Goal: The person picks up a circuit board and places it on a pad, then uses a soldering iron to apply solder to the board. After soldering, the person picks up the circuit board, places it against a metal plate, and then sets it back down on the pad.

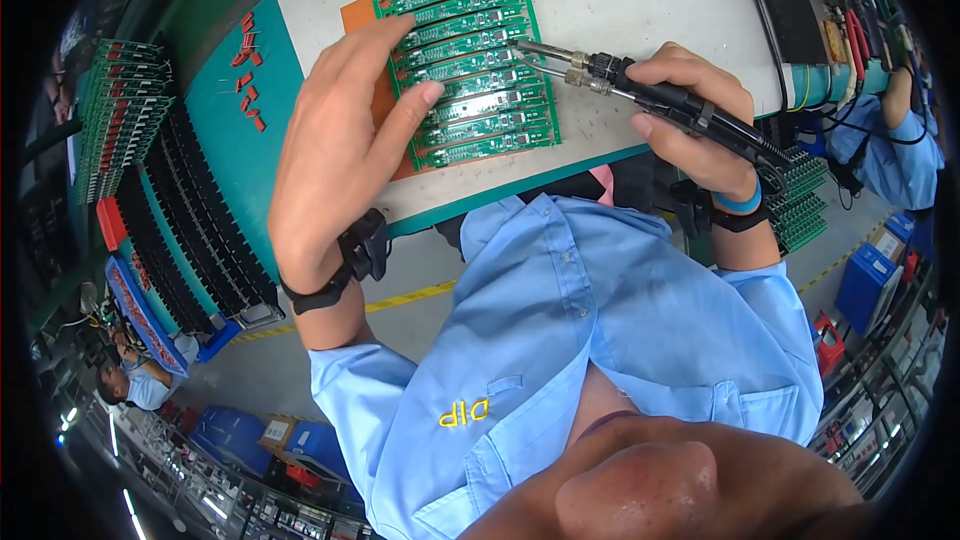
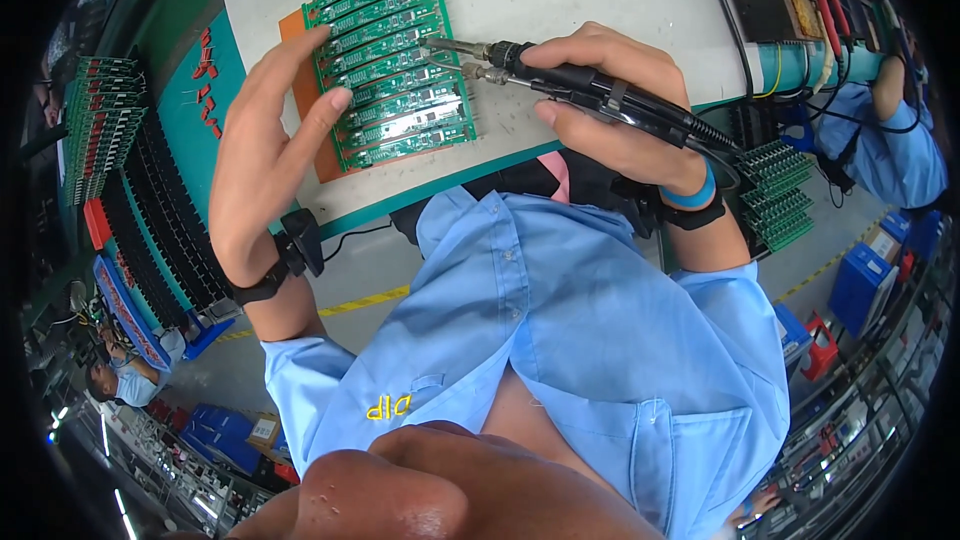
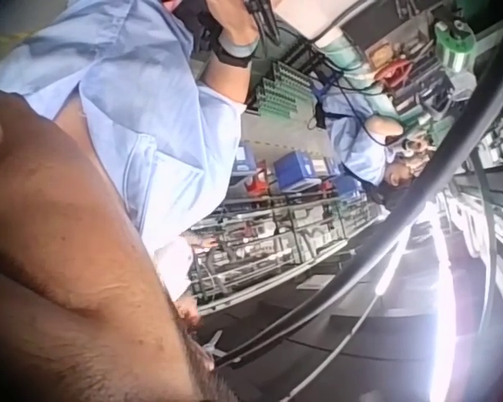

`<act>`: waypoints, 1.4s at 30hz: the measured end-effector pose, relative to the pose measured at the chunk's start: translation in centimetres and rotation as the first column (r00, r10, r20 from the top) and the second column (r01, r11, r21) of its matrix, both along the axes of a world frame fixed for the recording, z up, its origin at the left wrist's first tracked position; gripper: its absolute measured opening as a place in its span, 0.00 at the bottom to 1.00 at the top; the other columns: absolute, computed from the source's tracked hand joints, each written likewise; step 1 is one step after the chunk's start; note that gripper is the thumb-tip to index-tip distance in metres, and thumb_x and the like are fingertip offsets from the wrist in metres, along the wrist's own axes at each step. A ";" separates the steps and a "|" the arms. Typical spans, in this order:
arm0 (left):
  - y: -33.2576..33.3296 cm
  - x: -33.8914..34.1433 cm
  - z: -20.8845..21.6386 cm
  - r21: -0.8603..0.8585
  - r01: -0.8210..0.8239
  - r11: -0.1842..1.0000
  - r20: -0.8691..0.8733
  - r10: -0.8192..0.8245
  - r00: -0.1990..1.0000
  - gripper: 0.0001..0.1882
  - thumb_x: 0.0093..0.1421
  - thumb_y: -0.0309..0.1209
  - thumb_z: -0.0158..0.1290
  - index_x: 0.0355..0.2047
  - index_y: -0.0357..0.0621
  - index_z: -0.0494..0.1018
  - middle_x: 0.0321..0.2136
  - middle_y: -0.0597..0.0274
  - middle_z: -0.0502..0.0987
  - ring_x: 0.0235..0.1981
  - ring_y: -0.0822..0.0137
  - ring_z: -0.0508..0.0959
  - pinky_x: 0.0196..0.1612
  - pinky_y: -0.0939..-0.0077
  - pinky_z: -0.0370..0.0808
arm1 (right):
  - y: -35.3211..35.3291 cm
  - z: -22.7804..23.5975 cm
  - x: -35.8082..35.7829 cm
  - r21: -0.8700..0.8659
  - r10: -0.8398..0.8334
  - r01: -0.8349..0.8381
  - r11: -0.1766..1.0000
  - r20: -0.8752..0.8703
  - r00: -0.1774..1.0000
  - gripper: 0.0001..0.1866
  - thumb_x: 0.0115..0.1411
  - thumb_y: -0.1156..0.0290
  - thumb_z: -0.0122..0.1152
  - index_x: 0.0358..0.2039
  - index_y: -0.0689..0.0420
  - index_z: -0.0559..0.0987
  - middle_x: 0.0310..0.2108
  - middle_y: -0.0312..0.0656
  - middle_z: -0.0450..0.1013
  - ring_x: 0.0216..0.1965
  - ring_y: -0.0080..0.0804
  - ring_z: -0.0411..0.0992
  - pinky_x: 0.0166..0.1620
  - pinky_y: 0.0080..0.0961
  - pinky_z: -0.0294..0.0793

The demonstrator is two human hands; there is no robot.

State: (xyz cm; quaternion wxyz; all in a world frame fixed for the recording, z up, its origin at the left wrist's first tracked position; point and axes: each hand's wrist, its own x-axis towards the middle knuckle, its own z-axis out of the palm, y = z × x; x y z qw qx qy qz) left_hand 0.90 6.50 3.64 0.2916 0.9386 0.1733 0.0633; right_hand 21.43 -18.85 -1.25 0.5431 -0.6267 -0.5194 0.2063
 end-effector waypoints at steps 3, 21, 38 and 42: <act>1.1 1.1 0.1 0.034 0.027 0.999 0.020 -0.028 0.999 0.28 0.61 0.32 0.64 0.60 0.36 0.71 0.54 0.43 0.77 0.58 0.42 0.74 0.60 0.56 0.71 | 0.1 0.1 0.3 0.001 0.009 -0.009 1.000 0.022 1.000 0.20 0.52 0.78 0.71 0.46 0.68 0.80 0.31 0.45 0.75 0.32 0.33 0.73 0.37 0.27 0.70; 2.6 3.0 -3.0 0.108 -0.029 0.994 0.060 0.023 0.998 0.36 0.62 0.35 0.64 0.67 0.37 0.65 0.65 0.44 0.69 0.68 0.47 0.66 0.70 0.57 0.56 | -0.4 -0.3 1.9 0.123 -0.306 0.304 0.945 -0.002 0.952 0.23 0.54 0.75 0.73 0.52 0.61 0.81 0.40 0.40 0.78 0.36 0.27 0.75 0.42 0.25 0.76; 3.2 3.2 -4.0 0.066 -0.067 0.996 0.119 0.059 0.991 0.32 0.64 0.35 0.62 0.65 0.36 0.67 0.62 0.43 0.73 0.64 0.47 0.71 0.68 0.56 0.61 | 0.1 -2.0 2.2 0.168 -0.433 0.442 0.881 -0.092 0.897 0.23 0.57 0.74 0.72 0.54 0.59 0.79 0.46 0.38 0.78 0.44 0.23 0.76 0.48 0.23 0.76; 3.2 2.8 -4.2 0.076 -0.064 0.995 0.128 0.054 0.990 0.32 0.64 0.35 0.63 0.65 0.36 0.68 0.61 0.44 0.73 0.63 0.47 0.71 0.67 0.55 0.62 | -0.1 -2.3 1.9 0.177 -0.387 0.388 0.905 -0.040 0.921 0.22 0.58 0.76 0.72 0.53 0.61 0.79 0.46 0.41 0.78 0.44 0.27 0.76 0.48 0.24 0.76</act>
